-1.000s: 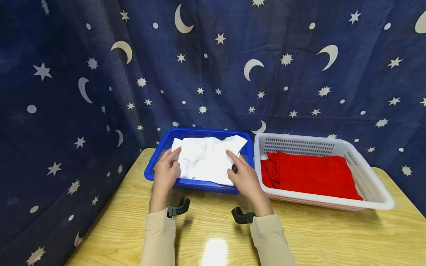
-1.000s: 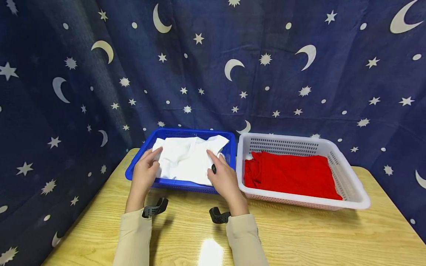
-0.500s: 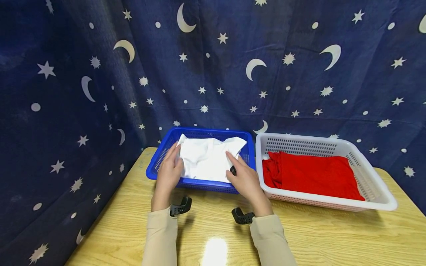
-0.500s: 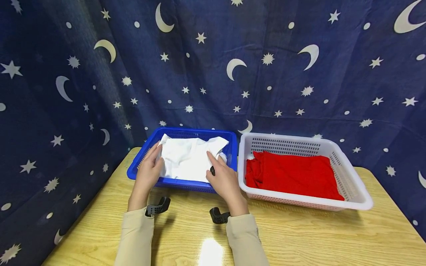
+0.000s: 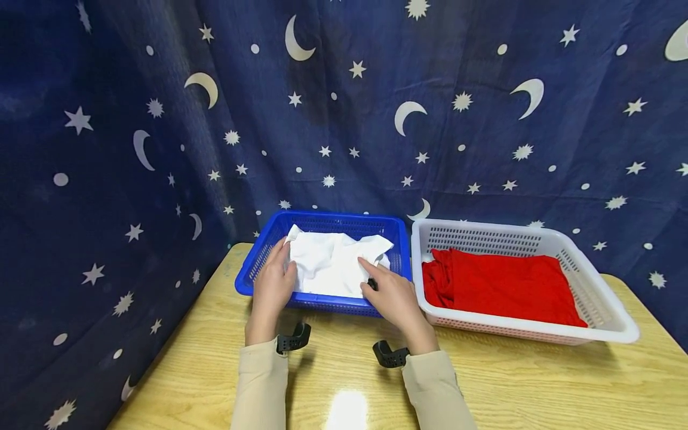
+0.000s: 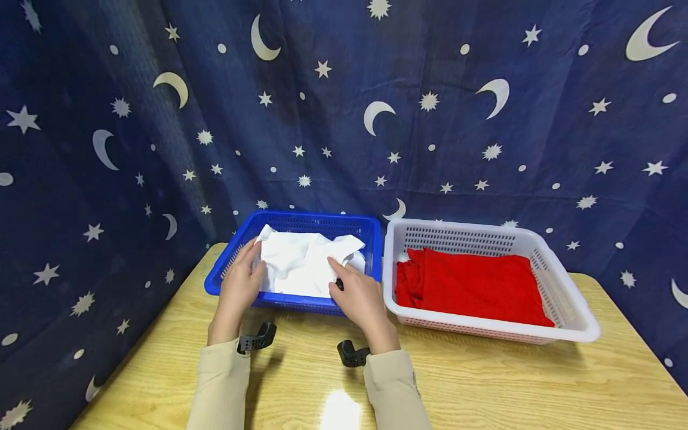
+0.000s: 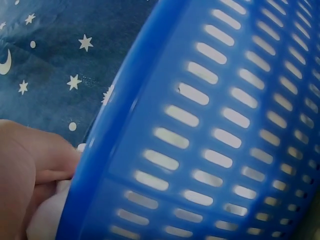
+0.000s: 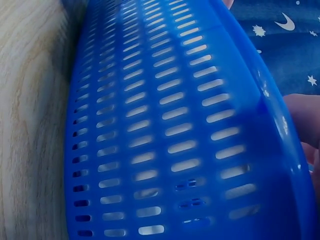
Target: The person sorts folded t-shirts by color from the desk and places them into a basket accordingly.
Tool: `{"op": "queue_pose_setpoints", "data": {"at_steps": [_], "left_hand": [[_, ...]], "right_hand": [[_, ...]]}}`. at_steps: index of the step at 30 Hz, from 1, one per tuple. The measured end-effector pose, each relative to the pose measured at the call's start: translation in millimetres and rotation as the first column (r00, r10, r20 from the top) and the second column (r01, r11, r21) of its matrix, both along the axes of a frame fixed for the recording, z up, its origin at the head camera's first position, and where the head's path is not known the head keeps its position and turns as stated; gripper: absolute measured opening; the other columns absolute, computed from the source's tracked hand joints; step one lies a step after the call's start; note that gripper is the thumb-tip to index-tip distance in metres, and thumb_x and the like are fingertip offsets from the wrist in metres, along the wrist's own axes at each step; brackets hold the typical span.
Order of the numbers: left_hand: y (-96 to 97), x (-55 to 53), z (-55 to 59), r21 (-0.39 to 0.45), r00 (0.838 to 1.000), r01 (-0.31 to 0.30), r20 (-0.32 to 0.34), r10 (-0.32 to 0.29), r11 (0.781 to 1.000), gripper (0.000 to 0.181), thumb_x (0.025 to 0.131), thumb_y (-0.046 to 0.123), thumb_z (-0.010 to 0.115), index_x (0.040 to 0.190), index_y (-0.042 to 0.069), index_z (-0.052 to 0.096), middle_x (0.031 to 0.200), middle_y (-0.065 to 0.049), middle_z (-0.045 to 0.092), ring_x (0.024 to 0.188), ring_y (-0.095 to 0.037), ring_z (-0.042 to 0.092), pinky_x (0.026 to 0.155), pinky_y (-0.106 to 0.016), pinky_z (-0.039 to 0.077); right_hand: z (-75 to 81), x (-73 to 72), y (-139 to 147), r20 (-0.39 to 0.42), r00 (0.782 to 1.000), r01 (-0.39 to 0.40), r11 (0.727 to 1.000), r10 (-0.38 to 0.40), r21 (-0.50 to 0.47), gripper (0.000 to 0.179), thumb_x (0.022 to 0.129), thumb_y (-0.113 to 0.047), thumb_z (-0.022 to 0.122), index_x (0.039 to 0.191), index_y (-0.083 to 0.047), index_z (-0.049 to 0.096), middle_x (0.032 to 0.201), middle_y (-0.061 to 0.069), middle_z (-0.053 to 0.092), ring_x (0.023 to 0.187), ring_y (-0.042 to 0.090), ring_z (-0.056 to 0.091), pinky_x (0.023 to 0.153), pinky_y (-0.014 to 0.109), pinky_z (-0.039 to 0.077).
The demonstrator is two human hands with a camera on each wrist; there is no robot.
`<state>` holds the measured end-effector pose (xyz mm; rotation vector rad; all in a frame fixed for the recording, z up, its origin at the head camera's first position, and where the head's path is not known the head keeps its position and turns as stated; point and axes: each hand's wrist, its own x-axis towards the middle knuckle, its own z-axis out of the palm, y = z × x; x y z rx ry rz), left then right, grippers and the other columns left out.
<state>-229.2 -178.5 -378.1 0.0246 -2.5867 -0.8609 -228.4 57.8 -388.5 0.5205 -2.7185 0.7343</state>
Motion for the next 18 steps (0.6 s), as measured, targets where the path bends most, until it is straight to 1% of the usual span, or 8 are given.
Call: {"op": "queue_pose_setpoints", "data": {"at_steps": [1,3,6,7,8,11,14,18], "left_hand": [[0.3,0.4,-0.4,0.006,1.000,-0.008,0.014,0.008,1.000,0.045,0.090,0.015,0.048,0.133,0.006,0.041,0.140,-0.005,0.033,0.126,-0.027,0.032,0.099,-0.047,0.027],[0.7,1.2,-0.7,0.002,0.999,-0.022,0.035,0.022,1.000,0.046,0.090,0.020,0.050,0.133,0.008,0.042,0.137,-0.007,0.037,0.123,-0.028,0.036,0.098,-0.048,0.029],[0.7,2.3,-1.3,-0.022,0.999,-0.027,0.047,0.028,0.999,0.045,0.089,0.022,0.051,0.133,0.011,0.044,0.131,-0.010,0.044,0.118,-0.031,0.042,0.093,-0.050,0.033],[0.6,2.6,-1.5,-0.029,0.999,-0.028,0.046,0.029,0.999,0.045,0.089,0.022,0.051,0.132,0.013,0.044,0.129,-0.010,0.045,0.116,-0.031,0.044,0.092,-0.050,0.034],[0.6,2.7,-1.7,-0.037,0.999,-0.030,0.042,0.032,0.999,0.044,0.089,0.022,0.051,0.132,0.013,0.045,0.127,-0.010,0.047,0.115,-0.031,0.045,0.091,-0.050,0.035],[0.7,3.3,-1.8,-0.048,0.998,-0.037,0.045,0.039,0.998,0.044,0.089,0.024,0.051,0.131,0.013,0.046,0.128,-0.011,0.046,0.116,-0.031,0.043,0.091,-0.051,0.035],[1.4,3.4,-0.9,-0.055,0.997,-0.045,0.058,0.048,0.997,0.044,0.089,0.026,0.050,0.131,0.012,0.046,0.133,-0.011,0.041,0.121,-0.031,0.038,0.093,-0.053,0.032],[2.6,3.3,0.5,-0.073,0.996,-0.051,0.072,0.057,0.996,0.046,0.089,0.029,0.049,0.131,0.011,0.045,0.138,-0.009,0.037,0.125,-0.030,0.033,0.094,-0.056,0.029]], "right_hand": [[-0.6,0.1,-0.1,0.002,1.000,-0.001,1.000,0.001,0.003,0.049,0.083,-0.029,0.056,0.131,-0.033,0.045,0.119,0.000,0.057,0.078,0.018,0.058,0.061,0.038,0.045],[-1.4,0.1,-0.3,0.004,1.000,-0.004,1.000,0.004,0.007,0.049,0.083,-0.027,0.055,0.130,-0.033,0.046,0.118,-0.001,0.057,0.068,0.017,0.054,0.055,0.035,0.042],[-2.3,-0.3,-0.4,0.001,1.000,-0.007,1.000,0.007,0.009,0.049,0.082,-0.023,0.054,0.130,-0.033,0.047,0.108,-0.004,0.060,0.051,0.013,0.038,0.045,0.030,0.032],[-2.4,-0.4,-0.4,0.000,1.000,-0.009,1.000,0.009,0.006,0.049,0.082,-0.022,0.053,0.130,-0.032,0.047,0.106,-0.005,0.061,0.048,0.012,0.030,0.043,0.029,0.027],[-2.5,-0.6,-0.5,-0.001,1.000,-0.009,1.000,0.009,0.004,0.050,0.082,-0.021,0.053,0.130,-0.032,0.047,0.101,-0.006,0.061,0.047,0.012,0.026,0.042,0.028,0.024],[-2.6,-1.0,-0.3,-0.007,1.000,-0.012,1.000,0.012,0.004,0.051,0.080,-0.017,0.052,0.129,-0.032,0.048,0.089,-0.006,0.059,0.046,0.010,0.022,0.041,0.027,0.021],[-2.6,-1.4,-0.1,-0.012,1.000,-0.014,1.000,0.014,0.008,0.053,0.078,-0.015,0.052,0.129,-0.032,0.048,0.089,-0.006,0.059,0.046,0.010,0.022,0.040,0.027,0.021],[-2.2,-1.6,0.0,-0.015,1.000,-0.010,1.000,0.011,0.016,0.055,0.077,-0.015,0.053,0.129,-0.032,0.048,0.104,-0.006,0.060,0.046,0.011,0.022,0.040,0.028,0.021]]}}
